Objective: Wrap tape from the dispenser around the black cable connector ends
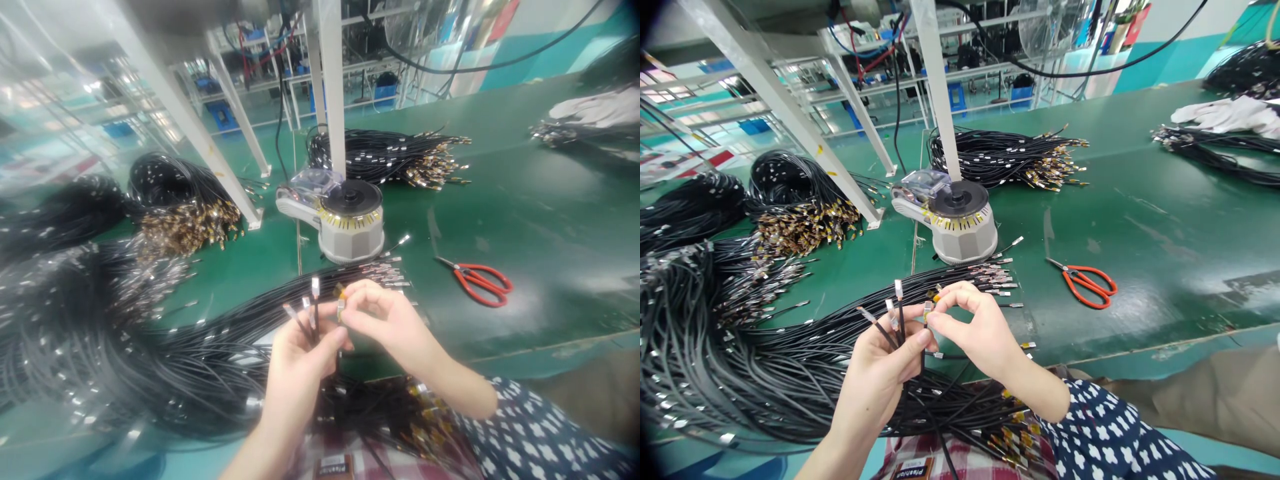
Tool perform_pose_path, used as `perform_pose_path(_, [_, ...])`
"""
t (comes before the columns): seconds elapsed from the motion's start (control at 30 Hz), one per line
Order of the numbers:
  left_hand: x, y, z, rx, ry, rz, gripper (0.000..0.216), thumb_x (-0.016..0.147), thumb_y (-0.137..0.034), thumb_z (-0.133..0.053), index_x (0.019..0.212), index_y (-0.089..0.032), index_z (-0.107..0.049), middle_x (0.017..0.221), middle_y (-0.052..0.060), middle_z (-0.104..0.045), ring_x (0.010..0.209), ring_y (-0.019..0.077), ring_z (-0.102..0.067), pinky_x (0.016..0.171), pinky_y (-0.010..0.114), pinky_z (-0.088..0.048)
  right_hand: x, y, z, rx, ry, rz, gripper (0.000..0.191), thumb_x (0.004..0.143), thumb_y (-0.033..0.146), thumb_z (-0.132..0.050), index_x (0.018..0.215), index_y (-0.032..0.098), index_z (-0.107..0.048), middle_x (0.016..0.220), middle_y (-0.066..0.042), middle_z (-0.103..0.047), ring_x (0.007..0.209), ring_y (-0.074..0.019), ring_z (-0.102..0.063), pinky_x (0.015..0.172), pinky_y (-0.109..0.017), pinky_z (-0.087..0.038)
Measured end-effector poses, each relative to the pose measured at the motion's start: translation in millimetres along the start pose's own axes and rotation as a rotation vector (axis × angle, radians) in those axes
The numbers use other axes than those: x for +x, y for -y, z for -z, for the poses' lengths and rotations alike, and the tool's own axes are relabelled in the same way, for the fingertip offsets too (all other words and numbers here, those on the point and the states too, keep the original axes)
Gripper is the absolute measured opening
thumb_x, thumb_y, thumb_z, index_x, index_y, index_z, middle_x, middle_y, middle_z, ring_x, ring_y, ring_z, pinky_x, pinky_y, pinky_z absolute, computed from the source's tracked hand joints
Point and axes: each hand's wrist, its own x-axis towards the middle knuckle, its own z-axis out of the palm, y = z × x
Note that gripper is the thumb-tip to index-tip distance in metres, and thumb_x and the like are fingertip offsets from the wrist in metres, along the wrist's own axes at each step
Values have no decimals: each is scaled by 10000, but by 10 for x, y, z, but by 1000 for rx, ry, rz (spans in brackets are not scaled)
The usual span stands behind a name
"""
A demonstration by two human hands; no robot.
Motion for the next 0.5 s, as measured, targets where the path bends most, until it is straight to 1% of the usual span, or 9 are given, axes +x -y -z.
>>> perform_pose_path(0.13, [5,0,-57,5,-49,-45,171,767,-280,-723,863,-144,-683,495,-2,-604,360,14,-294,380,160,-169,-21,-10,-28,-18,11,24,138,747,262,-666,653,180,-609,941,-49,-548,993,-229,-564,959,-419,-387])
perform_pose_path(0.2, [20,-11,-81,8,-46,-66,144,789,-281,-696,797,-138,-675,480,-3,-593,356,15,-286,379,170,-151,-29,-22,-30,-17,8,37,142,759,267,-667,660,184,-609,944,-44,-550,1012,-226,-559,979,-420,-372])
perform_pose_path(0.27, [35,-26,-94,12,-28,-63,152,808,-279,-670,771,-132,-672,493,5,-598,360,15,-279,383,179,-146,-34,-30,-27,-10,-8,44,147,761,273,-676,662,187,-609,955,-42,-554,1029,-225,-555,996,-421,-358])
perform_pose_path(0.33, [40,-39,-94,13,-3,-47,167,831,-292,-641,812,-129,-674,509,9,-604,364,16,-273,392,184,-155,-35,-31,-22,-8,-18,44,143,758,271,-680,663,188,-613,967,-43,-558,1032,-225,-554,1002,-425,-350])
perform_pose_path(0.4, [37,-48,-83,9,13,-27,174,826,-301,-650,897,-142,-655,522,-2,-604,373,20,-280,403,183,-177,-30,-29,-19,-13,-24,49,134,755,263,-677,662,189,-615,963,-44,-563,1023,-225,-556,999,-425,-352])
perform_pose_path(0.43, [34,-52,-74,9,16,-11,190,803,-295,-681,919,-151,-636,530,-10,-603,383,24,-300,410,180,-191,-26,-29,-19,-18,-27,54,133,754,258,-675,659,188,-614,956,-44,-565,1018,-224,-558,994,-423,-356])
perform_pose_path(0.5, [30,-60,-50,15,23,42,242,730,-268,-757,880,-160,-602,537,-24,-595,400,28,-335,416,170,-209,-15,-32,-19,-37,-38,67,133,752,249,-675,652,186,-614,947,-44,-568,1010,-221,-562,984,-411,-366])
